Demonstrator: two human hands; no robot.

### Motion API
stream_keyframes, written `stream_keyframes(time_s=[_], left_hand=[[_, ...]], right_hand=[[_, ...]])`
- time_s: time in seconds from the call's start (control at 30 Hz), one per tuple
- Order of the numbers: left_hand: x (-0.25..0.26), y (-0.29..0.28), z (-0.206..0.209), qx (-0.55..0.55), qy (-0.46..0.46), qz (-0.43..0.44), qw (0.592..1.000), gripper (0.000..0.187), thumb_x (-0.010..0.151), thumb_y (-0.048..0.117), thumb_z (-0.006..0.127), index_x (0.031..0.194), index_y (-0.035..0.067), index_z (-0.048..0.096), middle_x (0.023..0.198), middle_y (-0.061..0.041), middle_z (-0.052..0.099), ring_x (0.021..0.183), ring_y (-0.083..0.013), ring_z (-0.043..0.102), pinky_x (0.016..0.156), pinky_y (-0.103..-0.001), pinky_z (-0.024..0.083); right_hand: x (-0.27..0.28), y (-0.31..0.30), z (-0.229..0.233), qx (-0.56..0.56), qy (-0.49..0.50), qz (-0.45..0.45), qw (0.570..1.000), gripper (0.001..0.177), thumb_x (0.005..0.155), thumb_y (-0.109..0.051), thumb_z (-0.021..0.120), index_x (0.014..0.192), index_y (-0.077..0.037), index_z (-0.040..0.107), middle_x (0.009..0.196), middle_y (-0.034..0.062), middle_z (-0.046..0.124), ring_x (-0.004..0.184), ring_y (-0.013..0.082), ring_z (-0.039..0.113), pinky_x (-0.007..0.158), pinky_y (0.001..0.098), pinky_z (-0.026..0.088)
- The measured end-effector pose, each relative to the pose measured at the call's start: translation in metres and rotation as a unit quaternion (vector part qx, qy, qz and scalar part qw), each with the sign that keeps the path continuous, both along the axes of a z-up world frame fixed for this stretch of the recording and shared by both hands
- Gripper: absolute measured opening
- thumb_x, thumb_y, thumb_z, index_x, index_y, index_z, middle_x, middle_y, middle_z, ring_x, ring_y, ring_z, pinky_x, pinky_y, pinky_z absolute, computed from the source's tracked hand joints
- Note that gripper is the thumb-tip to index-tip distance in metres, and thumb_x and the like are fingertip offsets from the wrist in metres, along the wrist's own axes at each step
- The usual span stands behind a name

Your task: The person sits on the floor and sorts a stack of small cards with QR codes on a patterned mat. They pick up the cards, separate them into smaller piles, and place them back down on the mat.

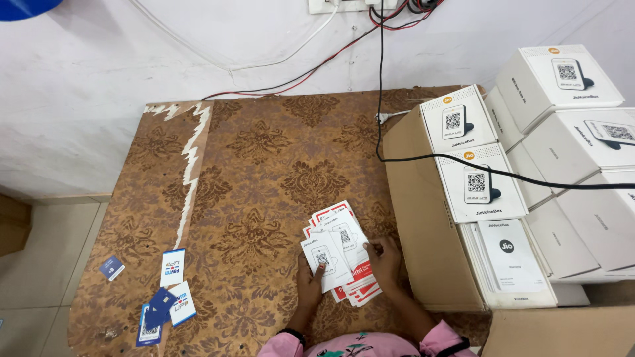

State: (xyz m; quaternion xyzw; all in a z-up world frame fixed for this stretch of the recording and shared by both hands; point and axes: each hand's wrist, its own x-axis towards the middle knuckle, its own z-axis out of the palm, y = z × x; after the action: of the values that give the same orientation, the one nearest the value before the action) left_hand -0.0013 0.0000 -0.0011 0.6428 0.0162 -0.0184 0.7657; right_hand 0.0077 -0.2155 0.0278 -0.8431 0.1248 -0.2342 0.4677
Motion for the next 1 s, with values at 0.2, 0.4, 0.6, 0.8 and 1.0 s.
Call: stream_keyframes(time_s=[0.2,0.4,0.6,0.8,1.0], left_hand=[[0.003,0.001,-0.004,-0.013,-0.021,-0.009,1.000,0.049,0.098,0.003,0.059,0.143,0.002,0.040,0.123,-0.016,0.067,0.108,-0.0196,0.067,0.092,-0.034,0.056],[0.002,0.001,0.002,-0.024,-0.005,-0.016,1.000,0.049,0.098,0.003,0.058,0.144,0.002,0.041,0.123,-0.016,0.067,0.109,-0.0198,0.066,0.092,-0.034,0.055],[0.001,0.003,0.005,-0.019,-0.002,-0.021,1.000,0.049,0.099,0.004,0.058,0.144,0.002,0.041,0.123,-0.016,0.067,0.109,-0.0202,0.066,0.092,-0.035,0.055],[0.003,0.005,0.002,-0.029,-0.018,-0.029,0.999,0.049,0.100,0.006,0.058,0.145,0.002,0.040,0.127,-0.016,0.065,0.112,-0.0197,0.065,0.095,-0.034,0.053],[0.005,0.005,-0.002,-0.021,-0.027,-0.027,0.999,0.047,0.101,0.008,0.058,0.143,0.001,0.041,0.126,-0.017,0.066,0.111,-0.0202,0.065,0.094,-0.034,0.054]], right_hand=[[-0.004,-0.003,0.000,-0.013,-0.041,-0.014,0.999,0.014,0.088,-0.011,0.076,0.092,0.000,0.070,0.088,0.0128,0.068,0.075,0.0237,0.065,0.068,0.0354,0.052],[0.000,-0.003,-0.001,0.023,0.085,-0.020,0.996,0.028,0.083,-0.019,0.084,0.090,0.003,0.067,0.079,0.0128,0.071,0.066,0.0219,0.065,0.062,0.0356,0.052],[-0.003,-0.007,-0.007,0.060,0.102,-0.008,0.993,0.029,0.077,-0.023,0.087,0.084,0.001,0.072,0.072,0.0102,0.074,0.059,0.0189,0.066,0.056,0.0347,0.052],[-0.011,-0.006,0.006,-0.004,0.074,-0.003,0.997,0.022,0.089,-0.019,0.077,0.089,0.003,0.075,0.076,0.0174,0.072,0.060,0.0255,0.066,0.058,0.0371,0.050],[-0.022,0.011,0.043,-0.101,-0.060,0.014,0.993,0.019,0.098,-0.008,0.062,0.110,0.004,0.070,0.091,0.0212,0.069,0.073,0.0305,0.065,0.064,0.0397,0.052]])
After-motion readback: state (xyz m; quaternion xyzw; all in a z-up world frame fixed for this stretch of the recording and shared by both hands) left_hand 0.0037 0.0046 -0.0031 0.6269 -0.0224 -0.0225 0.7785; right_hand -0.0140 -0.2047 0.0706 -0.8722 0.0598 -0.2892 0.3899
